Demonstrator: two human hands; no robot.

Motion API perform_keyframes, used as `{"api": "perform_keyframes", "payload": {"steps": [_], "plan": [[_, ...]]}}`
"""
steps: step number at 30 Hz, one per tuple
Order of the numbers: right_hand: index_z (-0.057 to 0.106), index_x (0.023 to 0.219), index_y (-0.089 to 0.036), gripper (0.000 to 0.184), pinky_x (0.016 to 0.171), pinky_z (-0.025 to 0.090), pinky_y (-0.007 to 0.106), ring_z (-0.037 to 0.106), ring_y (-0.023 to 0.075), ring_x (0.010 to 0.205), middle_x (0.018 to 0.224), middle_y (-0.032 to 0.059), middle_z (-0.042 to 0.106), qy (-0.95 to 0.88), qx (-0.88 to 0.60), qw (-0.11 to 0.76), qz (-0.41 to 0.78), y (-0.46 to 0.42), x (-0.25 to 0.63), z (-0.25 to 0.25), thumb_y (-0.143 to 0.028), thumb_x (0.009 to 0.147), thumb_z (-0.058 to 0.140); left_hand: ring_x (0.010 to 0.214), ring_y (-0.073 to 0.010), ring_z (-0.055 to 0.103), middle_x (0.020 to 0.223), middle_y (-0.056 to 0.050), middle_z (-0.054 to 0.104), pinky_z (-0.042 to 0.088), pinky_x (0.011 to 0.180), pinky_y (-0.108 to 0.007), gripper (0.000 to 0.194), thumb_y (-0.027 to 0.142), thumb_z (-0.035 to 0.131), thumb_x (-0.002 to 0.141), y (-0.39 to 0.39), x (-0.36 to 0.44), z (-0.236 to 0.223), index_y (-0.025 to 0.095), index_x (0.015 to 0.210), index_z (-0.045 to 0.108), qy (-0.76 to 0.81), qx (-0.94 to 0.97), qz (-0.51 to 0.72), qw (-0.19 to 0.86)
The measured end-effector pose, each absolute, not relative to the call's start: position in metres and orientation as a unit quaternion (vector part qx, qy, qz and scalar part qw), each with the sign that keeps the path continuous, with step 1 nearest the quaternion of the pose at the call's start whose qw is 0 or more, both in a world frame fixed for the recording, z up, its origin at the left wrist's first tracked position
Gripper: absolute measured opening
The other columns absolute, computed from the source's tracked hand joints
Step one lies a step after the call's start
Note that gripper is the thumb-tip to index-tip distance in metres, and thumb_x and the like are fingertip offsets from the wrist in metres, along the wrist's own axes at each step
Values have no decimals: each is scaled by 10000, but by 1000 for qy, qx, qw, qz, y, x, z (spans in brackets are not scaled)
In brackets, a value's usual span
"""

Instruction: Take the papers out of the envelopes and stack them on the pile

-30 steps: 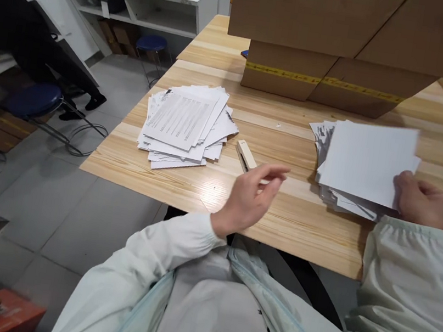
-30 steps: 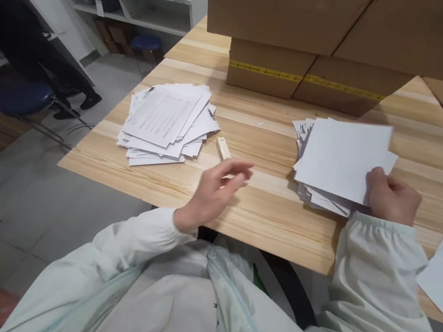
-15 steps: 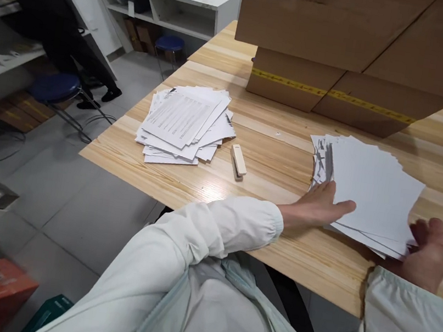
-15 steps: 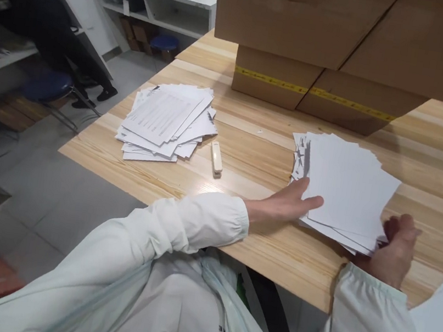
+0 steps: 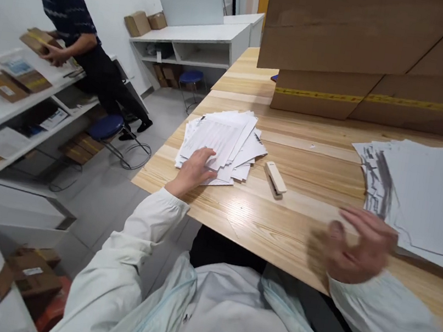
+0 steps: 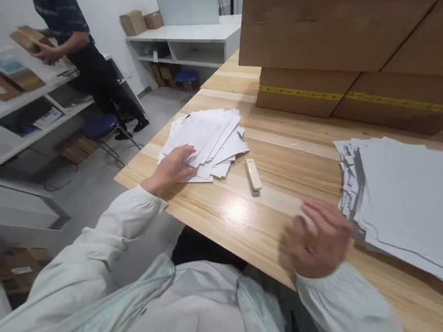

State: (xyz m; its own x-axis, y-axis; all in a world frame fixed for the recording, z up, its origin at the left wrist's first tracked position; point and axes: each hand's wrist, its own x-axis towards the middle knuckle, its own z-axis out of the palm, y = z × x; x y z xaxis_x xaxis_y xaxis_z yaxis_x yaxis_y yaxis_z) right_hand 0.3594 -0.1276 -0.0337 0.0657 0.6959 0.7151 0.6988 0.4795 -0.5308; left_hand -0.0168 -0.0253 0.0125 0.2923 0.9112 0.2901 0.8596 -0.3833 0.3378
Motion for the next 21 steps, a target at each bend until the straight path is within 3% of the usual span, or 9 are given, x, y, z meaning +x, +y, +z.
{"api": "perform_keyframes", "payload": {"steps": [3,7,11,14,17,19,21], "plan": [[588,1243,-280,449,916,531,503,669,294,1059,1089,94,717,-760,-384,524,-38,-122,303,-25,-128,825,643,1086,-241,670,1204,-106,708,512,929,-343,413,224,711,831,-19,-26,4,191,1219,575,568,791,214,71],[581,1275,-261,452,877,556,457,678,260,1037,1084,82,729,-800,-321,508,4,-114,259,-17,-89,856,592,816,-179,686,935,-25,757,484,761,-272,244,240,568,932,-11,-26,0,234,1169,626,572,767,282,77],[601,1264,-241,420,853,561,444,680,251,1001,1027,85,735,-789,-318,524,35,-103,238,-15,-88,874,568,609,-139,593,742,4,707,441,672,-254,420,176,445,972,-3,-27,-5,223,1367,580,585,723,368,24],[624,1239,-247,382,857,561,441,685,246,991,1010,79,738,-782,-328,526,66,-97,227,-14,-110,889,555,708,-151,651,868,-27,742,470,693,-252,422,143,519,926,-3,-25,-11,263,1306,657,568,747,344,28],[639,1212,-250,346,846,567,432,684,241,974,1011,77,739,-775,-333,529,87,-94,221,-14,-129,900,551,1044,-208,696,1132,-44,747,532,852,-296,311,172,600,898,-6,-21,-15,283,1153,738,529,794,294,55],[641,1201,-249,332,835,567,422,679,236,956,993,73,738,-771,-341,530,94,-94,220,-15,-130,904,550,1237,-238,629,1277,-31,705,529,970,-349,330,220,671,876,-7,-18,-16,296,1194,715,518,807,278,58],[639,1194,-245,324,830,564,415,672,233,942,975,69,738,-767,-350,529,100,-94,220,-15,-123,906,553,1269,-262,614,1334,-31,680,535,984,-379,423,273,750,829,-7,-15,-15,303,1246,687,531,803,265,52]]}}
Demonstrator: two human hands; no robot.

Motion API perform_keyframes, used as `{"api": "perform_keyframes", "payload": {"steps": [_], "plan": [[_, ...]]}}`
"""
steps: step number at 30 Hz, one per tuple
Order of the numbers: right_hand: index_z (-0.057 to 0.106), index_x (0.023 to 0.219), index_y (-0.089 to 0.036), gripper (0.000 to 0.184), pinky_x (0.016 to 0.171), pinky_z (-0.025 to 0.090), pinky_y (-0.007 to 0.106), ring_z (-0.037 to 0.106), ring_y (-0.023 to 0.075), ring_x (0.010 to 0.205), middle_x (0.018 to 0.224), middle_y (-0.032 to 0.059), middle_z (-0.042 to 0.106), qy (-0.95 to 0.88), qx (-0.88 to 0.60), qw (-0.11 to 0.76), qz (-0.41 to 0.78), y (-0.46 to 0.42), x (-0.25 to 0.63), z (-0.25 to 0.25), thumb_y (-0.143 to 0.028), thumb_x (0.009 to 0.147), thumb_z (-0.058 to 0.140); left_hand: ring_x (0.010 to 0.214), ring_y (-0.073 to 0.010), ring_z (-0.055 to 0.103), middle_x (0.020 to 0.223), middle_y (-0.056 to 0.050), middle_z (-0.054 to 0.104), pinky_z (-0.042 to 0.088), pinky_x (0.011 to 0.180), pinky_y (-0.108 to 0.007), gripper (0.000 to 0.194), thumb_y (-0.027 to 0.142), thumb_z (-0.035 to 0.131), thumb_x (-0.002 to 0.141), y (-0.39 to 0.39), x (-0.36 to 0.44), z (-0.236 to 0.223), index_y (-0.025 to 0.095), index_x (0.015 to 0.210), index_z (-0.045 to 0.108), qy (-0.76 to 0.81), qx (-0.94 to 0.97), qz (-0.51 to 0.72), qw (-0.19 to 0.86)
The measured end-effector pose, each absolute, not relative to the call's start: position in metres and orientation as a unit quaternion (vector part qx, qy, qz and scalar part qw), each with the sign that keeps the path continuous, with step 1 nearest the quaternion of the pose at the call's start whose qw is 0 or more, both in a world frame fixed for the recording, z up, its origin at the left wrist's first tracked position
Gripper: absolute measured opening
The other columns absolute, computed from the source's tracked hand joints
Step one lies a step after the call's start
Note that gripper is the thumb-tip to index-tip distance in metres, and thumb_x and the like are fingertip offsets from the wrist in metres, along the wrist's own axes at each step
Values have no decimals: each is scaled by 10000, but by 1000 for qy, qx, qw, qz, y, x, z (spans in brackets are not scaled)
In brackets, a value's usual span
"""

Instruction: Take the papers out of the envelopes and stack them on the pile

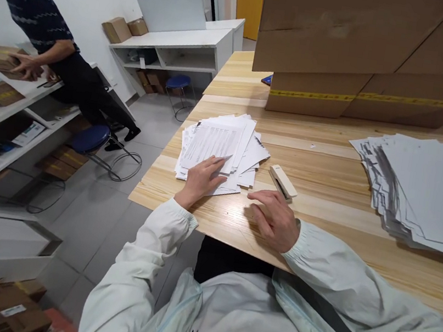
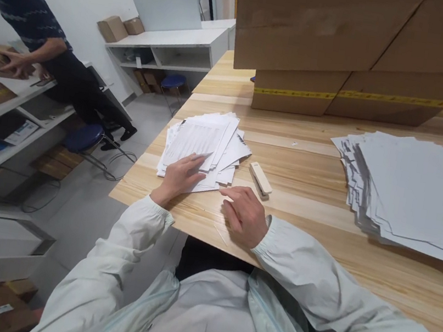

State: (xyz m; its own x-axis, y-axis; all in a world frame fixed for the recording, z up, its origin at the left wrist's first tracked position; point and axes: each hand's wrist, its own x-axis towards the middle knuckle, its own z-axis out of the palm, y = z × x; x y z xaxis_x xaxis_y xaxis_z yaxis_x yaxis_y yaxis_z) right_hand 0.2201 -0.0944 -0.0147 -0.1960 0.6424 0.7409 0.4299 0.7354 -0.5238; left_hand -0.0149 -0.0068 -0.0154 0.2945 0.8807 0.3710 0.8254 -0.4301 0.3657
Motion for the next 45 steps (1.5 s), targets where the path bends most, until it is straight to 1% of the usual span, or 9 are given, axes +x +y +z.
{"api": "perform_keyframes", "payload": {"steps": [9,13,17,20,24,27,31,37,45], "plan": [[644,1187,-252,307,804,562,398,668,223,914,950,55,741,-759,-366,521,134,-95,221,-16,-140,922,536,947,-249,736,1207,-42,748,540,737,-339,333,373,766,824,2,-14,-14,320,1152,742,555,781,280,47],[646,1164,-246,283,788,562,392,667,218,904,953,55,745,-763,-365,514,141,-95,222,-16,-140,926,535,896,-222,739,1102,-62,780,516,716,-315,227,351,606,940,3,-15,-13,274,1082,767,540,781,310,43],[659,1122,-227,229,778,553,391,666,213,885,934,65,741,-756,-371,514,164,-94,223,-17,-164,941,533,751,-193,719,886,-86,790,482,653,-278,276,326,533,959,-13,-8,-10,219,966,787,538,774,333,1],[677,1102,-212,201,746,558,365,682,195,868,961,78,734,-710,-410,510,258,-93,223,-19,-242,966,532,693,-184,707,821,-83,779,484,625,-268,255,312,557,936,-43,7,-10,211,945,791,527,768,363,-21],[685,1093,-184,324,576,556,294,663,144,697,920,75,708,-550,-462,488,496,-84,217,-26,-447,952,560,645,-155,699,760,-43,776,505,616,-248,228,292,582,921,-84,24,-17,224,932,799,527,742,412,32],[678,1099,-173,439,505,537,265,626,117,616,873,56,683,-456,-449,499,584,-77,208,-29,-550,879,626,713,-166,724,824,-38,795,543,685,-268,236,335,601,925,-96,27,-18,212,947,800,554,695,428,164],[674,1090,-169,486,501,543,259,629,115,607,822,39,672,-421,-438,527,595,-69,195,-30,-564,807,694,892,-198,745,955,-35,803,552,804,-297,284,407,605,929,-95,25,-15,203,957,800,582,628,421,298],[681,972,-153,442,528,538,237,628,113,607,676,3,664,-402,-439,537,598,-64,185,-29,-485,701,790,859,-182,733,904,-16,800,521,788,-258,253,394,646,893,-93,30,-15,197,890,803,608,600,424,303],[708,891,-148,375,542,536,251,597,110,587,642,-1,647,-417,-458,529,580,-67,184,-29,-452,691,796,808,-175,715,822,-2,790,480,732,-244,238,393,678,861,-89,35,0,193,823,802,632,598,389,301]]}}
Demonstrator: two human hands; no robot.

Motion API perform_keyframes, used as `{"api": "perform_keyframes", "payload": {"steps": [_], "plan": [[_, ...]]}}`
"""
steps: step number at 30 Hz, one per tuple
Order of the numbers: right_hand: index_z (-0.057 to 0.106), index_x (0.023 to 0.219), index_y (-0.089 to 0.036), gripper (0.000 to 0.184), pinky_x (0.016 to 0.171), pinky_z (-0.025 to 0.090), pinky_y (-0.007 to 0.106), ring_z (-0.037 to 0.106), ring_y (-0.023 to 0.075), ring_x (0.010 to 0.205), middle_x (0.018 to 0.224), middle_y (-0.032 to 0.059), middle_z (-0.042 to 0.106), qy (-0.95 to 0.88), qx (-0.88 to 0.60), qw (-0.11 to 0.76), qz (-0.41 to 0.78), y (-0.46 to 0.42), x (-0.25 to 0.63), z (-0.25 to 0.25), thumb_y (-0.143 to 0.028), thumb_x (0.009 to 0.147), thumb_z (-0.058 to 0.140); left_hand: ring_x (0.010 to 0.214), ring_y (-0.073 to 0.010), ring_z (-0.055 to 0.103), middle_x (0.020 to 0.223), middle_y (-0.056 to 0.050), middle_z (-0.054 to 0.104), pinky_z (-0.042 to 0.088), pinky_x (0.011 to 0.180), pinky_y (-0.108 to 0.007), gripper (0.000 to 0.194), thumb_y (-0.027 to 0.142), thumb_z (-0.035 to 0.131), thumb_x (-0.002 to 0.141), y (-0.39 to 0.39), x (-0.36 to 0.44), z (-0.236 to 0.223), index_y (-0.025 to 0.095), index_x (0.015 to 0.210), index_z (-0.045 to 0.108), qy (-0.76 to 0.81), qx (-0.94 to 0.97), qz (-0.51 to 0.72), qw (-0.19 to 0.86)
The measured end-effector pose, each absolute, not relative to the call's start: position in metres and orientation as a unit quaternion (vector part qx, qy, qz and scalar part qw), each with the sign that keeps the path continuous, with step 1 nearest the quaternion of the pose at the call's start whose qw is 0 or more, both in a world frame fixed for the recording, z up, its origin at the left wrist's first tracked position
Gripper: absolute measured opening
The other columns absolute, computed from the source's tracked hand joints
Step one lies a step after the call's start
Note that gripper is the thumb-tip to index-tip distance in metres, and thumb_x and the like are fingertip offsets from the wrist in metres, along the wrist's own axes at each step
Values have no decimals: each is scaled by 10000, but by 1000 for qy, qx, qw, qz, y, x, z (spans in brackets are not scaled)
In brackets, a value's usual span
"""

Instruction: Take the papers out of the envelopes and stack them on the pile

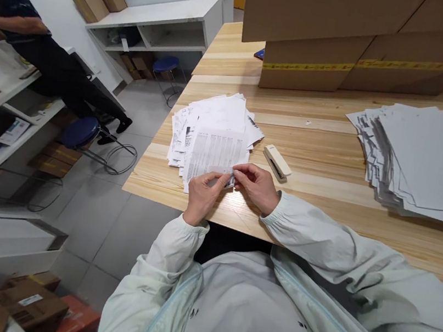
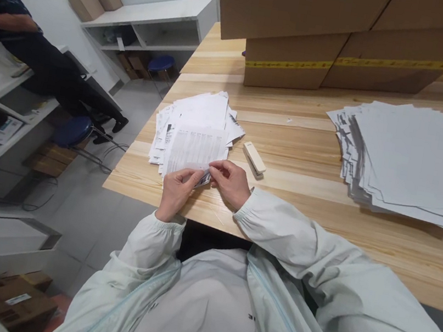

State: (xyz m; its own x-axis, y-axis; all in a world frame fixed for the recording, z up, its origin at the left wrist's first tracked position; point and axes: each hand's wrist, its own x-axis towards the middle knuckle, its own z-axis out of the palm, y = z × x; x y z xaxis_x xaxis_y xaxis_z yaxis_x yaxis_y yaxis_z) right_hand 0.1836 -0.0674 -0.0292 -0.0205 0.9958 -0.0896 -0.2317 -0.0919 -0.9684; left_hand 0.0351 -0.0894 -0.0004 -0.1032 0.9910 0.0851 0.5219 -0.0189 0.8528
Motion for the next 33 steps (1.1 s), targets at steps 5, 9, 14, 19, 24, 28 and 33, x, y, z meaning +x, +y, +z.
{"api": "perform_keyframes", "payload": {"steps": [5,9,14,19,24,28,33], "plan": [[706,871,-143,360,533,528,253,576,108,572,645,0,634,-429,-456,532,570,-68,184,-29,-461,715,769,728,-140,672,723,25,751,446,677,-222,274,367,622,896,-88,33,-1,176,795,792,632,613,380,284],[710,875,-144,360,540,530,255,571,111,580,640,0,619,-446,-459,528,559,-68,185,-29,-472,732,749,779,-143,680,801,20,770,463,729,-220,250,358,621,899,-88,30,-5,183,853,794,622,616,380,300],[710,877,-146,363,541,534,265,572,121,588,647,6,617,-463,-461,521,549,-68,186,-29,-486,750,727,831,-154,698,871,10,786,489,764,-227,246,372,630,901,-88,28,-10,198,907,802,609,609,383,333],[711,875,-155,349,537,517,270,572,131,597,659,9,624,-474,-465,511,546,-68,187,-29,-489,773,715,873,-168,715,916,1,796,499,792,-241,231,371,652,887,-89,28,-10,201,917,806,602,607,392,339],[713,852,-157,328,527,474,266,559,120,566,670,10,638,-492,-475,492,538,-67,188,-30,-476,781,724,884,-179,722,922,-1,799,505,801,-258,211,354,660,879,-90,29,-9,207,919,806,608,607,387,334],[711,836,-150,331,517,461,264,558,120,558,668,12,641,-497,-474,478,548,-66,190,-30,-471,761,738,892,-188,727,926,-4,801,513,806,-271,207,360,665,875,-90,29,-10,215,920,805,610,607,387,331],[702,810,-144,324,481,422,252,527,104,504,631,3,630,-496,-475,476,550,-66,191,-26,-462,752,734,923,-201,733,950,-17,802,523,838,-287,202,361,672,872,-90,29,-10,216,920,804,604,608,392,334]]}}
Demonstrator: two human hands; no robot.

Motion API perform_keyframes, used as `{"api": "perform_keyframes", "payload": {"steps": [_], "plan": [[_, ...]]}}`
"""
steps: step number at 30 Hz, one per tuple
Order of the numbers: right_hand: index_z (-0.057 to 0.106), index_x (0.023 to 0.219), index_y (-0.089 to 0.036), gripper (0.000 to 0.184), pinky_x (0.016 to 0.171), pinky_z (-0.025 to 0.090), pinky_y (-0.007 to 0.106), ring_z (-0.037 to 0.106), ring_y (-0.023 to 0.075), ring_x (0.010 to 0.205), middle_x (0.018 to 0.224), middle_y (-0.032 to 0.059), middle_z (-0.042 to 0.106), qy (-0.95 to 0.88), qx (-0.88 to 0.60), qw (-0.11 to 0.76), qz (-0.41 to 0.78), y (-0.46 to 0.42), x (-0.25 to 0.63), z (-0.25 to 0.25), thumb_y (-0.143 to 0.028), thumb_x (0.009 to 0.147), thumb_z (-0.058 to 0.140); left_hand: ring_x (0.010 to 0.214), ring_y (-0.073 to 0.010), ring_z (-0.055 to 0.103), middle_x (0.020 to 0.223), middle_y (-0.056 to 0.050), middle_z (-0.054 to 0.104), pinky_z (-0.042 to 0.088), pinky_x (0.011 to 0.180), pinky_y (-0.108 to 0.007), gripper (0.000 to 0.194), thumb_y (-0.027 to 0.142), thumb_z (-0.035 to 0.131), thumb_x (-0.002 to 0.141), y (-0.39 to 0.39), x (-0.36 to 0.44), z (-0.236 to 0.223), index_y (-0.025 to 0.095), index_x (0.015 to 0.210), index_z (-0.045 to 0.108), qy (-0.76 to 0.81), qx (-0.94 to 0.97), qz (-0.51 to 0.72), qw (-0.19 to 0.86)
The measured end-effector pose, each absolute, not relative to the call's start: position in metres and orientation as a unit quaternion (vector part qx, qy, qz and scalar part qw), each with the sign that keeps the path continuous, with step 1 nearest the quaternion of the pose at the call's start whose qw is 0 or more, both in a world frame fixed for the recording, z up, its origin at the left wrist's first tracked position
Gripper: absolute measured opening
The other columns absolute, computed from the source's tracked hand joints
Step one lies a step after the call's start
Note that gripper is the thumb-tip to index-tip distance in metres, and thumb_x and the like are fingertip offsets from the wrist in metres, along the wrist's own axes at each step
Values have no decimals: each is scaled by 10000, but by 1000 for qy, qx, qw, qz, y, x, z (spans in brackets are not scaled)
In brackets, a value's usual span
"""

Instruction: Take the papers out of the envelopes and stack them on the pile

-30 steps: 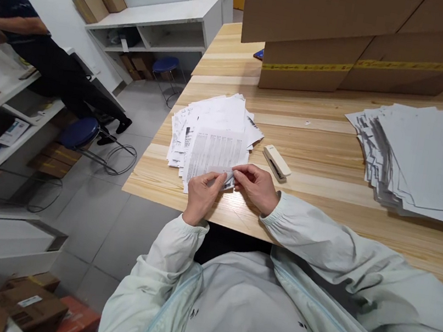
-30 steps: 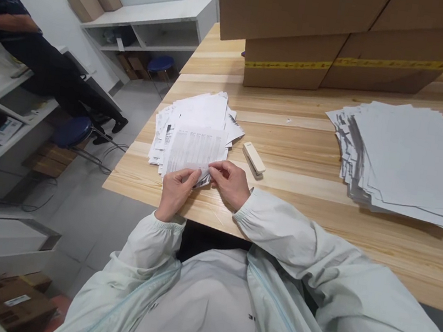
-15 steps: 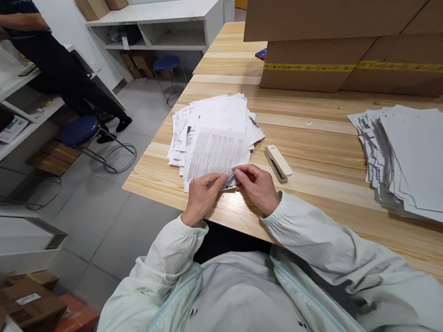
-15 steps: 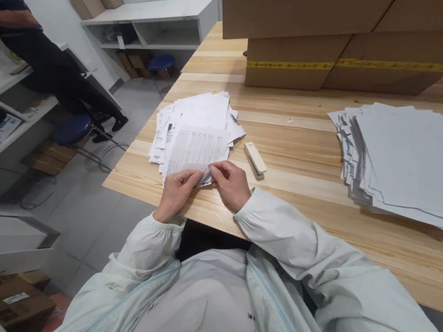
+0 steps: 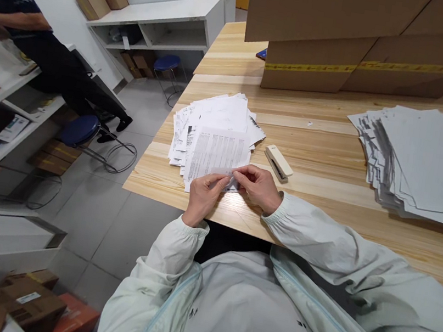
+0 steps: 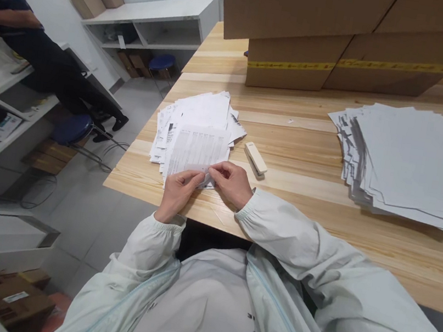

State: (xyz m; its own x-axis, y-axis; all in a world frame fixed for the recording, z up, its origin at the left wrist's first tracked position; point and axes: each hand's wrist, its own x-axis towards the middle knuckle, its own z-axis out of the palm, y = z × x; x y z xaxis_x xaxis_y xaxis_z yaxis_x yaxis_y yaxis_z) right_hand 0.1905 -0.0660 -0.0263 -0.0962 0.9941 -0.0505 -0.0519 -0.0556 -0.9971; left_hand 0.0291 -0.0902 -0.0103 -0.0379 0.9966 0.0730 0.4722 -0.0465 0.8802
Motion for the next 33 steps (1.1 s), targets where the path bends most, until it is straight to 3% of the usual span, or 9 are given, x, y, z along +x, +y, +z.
{"api": "perform_keyframes", "payload": {"steps": [25,33], "plan": [[725,844,-147,307,506,469,252,564,115,543,660,14,652,-505,-478,469,544,-66,191,-29,-447,782,716,892,-195,737,909,0,805,523,800,-282,135,318,704,847,-89,35,-2,238,879,808,634,599,377,310],[718,822,-160,293,515,485,264,580,125,543,663,17,652,-515,-482,463,536,-65,192,-32,-450,779,708,870,-197,741,916,-15,804,516,799,-296,123,297,691,848,-93,38,-6,250,895,795,632,643,350,252]]}}
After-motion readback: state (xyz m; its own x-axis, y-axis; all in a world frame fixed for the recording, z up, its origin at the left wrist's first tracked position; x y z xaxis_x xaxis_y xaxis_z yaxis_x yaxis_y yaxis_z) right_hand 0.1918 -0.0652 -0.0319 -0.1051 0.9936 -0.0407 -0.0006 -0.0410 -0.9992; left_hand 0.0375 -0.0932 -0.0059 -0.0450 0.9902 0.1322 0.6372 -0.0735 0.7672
